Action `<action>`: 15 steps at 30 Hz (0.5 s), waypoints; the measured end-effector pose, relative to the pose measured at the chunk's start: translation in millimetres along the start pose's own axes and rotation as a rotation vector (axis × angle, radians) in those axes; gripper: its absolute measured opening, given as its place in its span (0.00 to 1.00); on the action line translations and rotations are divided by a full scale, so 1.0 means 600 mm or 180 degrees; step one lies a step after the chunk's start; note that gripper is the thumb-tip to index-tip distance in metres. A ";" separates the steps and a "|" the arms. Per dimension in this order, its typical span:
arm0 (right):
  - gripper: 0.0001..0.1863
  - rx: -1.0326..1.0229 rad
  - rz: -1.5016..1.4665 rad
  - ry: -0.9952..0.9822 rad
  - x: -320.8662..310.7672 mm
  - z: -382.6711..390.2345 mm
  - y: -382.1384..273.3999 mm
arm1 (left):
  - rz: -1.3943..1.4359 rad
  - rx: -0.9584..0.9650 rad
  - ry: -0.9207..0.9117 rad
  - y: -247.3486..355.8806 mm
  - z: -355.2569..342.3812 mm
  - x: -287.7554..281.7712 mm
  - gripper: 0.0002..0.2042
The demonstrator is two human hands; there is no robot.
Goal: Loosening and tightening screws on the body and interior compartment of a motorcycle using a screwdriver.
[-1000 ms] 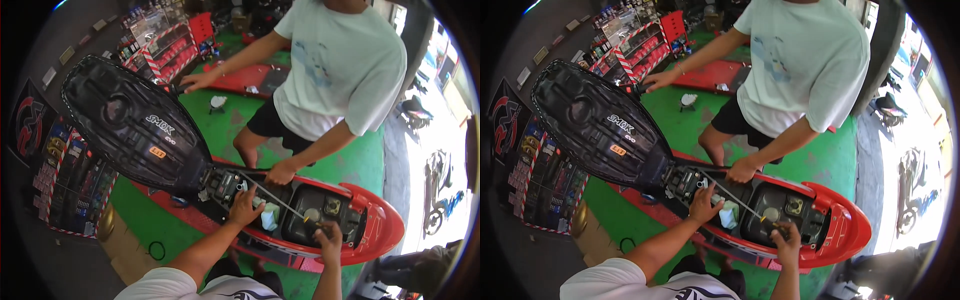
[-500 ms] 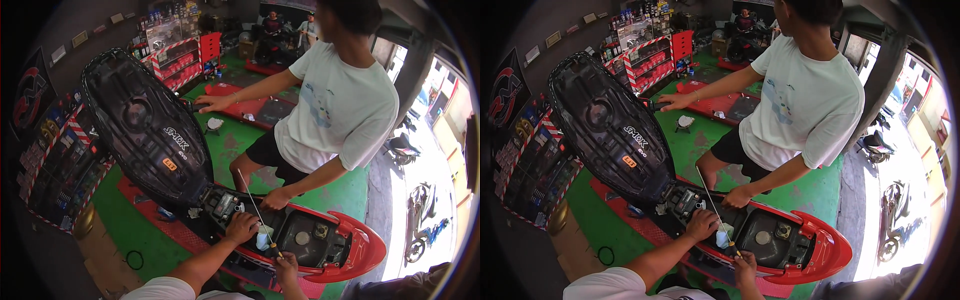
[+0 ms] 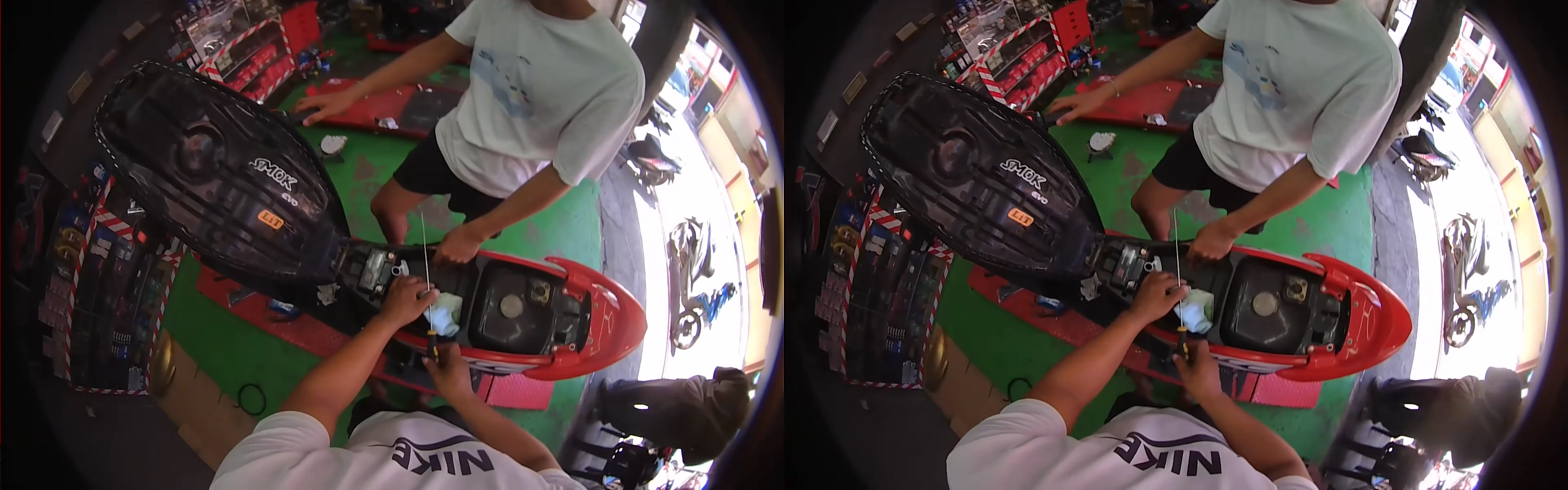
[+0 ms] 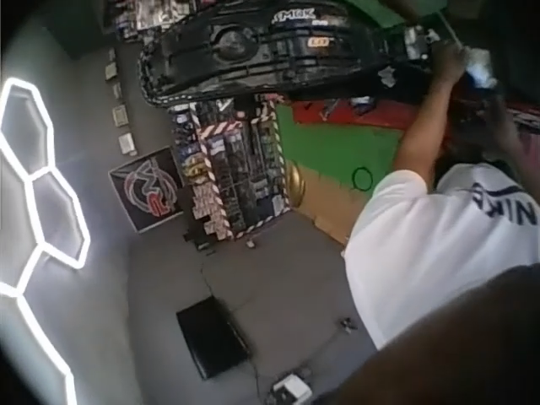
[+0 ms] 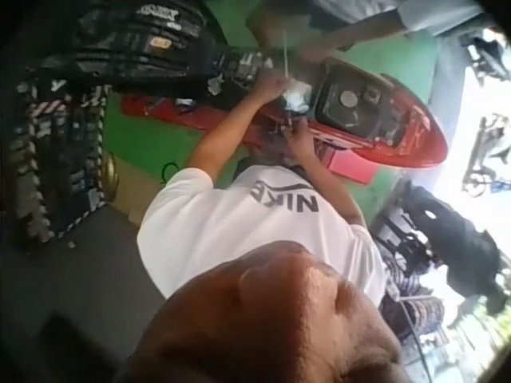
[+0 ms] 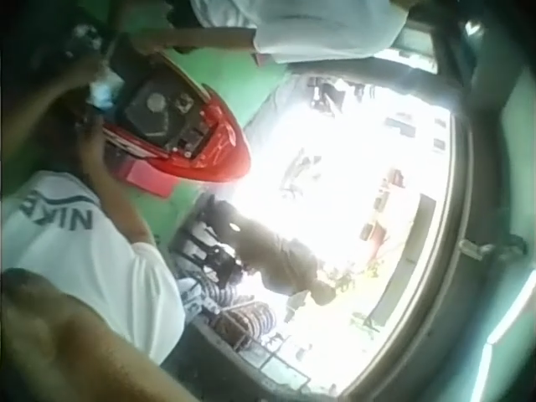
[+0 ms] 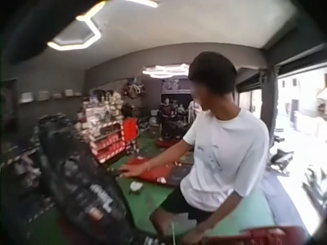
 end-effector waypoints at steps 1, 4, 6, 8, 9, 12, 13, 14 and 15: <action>0.21 -0.0127 0.0221 -0.0062 -0.005 -0.005 -0.024 | -0.0058 -0.0016 -0.0020 -0.003 -0.005 0.000 0.13; 0.22 -0.0121 0.0329 -0.0284 0.006 -0.016 -0.016 | 0.0052 -0.0059 -0.0111 -0.015 -0.003 0.004 0.12; 0.20 -0.0313 0.0528 -0.0593 0.006 -0.025 -0.027 | 0.0237 0.0087 0.0108 -0.011 0.001 -0.003 0.09; 0.17 -0.0557 0.1274 -0.0739 -0.029 -0.041 -0.070 | 0.0154 0.0103 0.0224 -0.010 0.008 -0.011 0.09; 0.14 -0.0497 0.1751 -0.0546 -0.057 -0.060 -0.087 | 0.0069 0.0157 0.0333 -0.003 0.011 -0.013 0.08; 0.08 -0.1263 0.1775 0.0751 -0.160 -0.149 -0.178 | -0.0086 0.0258 0.0563 0.014 0.016 -0.012 0.08; 0.05 -0.1622 0.1679 0.1168 -0.181 -0.182 -0.202 | -0.0133 0.0267 0.0662 0.017 0.017 -0.011 0.08; 0.06 -0.1771 0.2032 0.1165 -0.185 -0.224 -0.220 | -0.0190 0.0271 0.0769 0.017 0.018 -0.013 0.08; 0.09 -0.1925 0.2384 0.1160 -0.188 -0.264 -0.238 | -0.0250 0.0272 0.0880 0.018 0.020 -0.017 0.07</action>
Point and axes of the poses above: each hand's wrist, its own z-axis away from the middle knuckle, its own x-axis out of the palm, y = z × x, the point moved 8 cm from there along -z, towards the middle knuckle, and after that the axes turned 10 degrees about z, right-handed, at the moved point
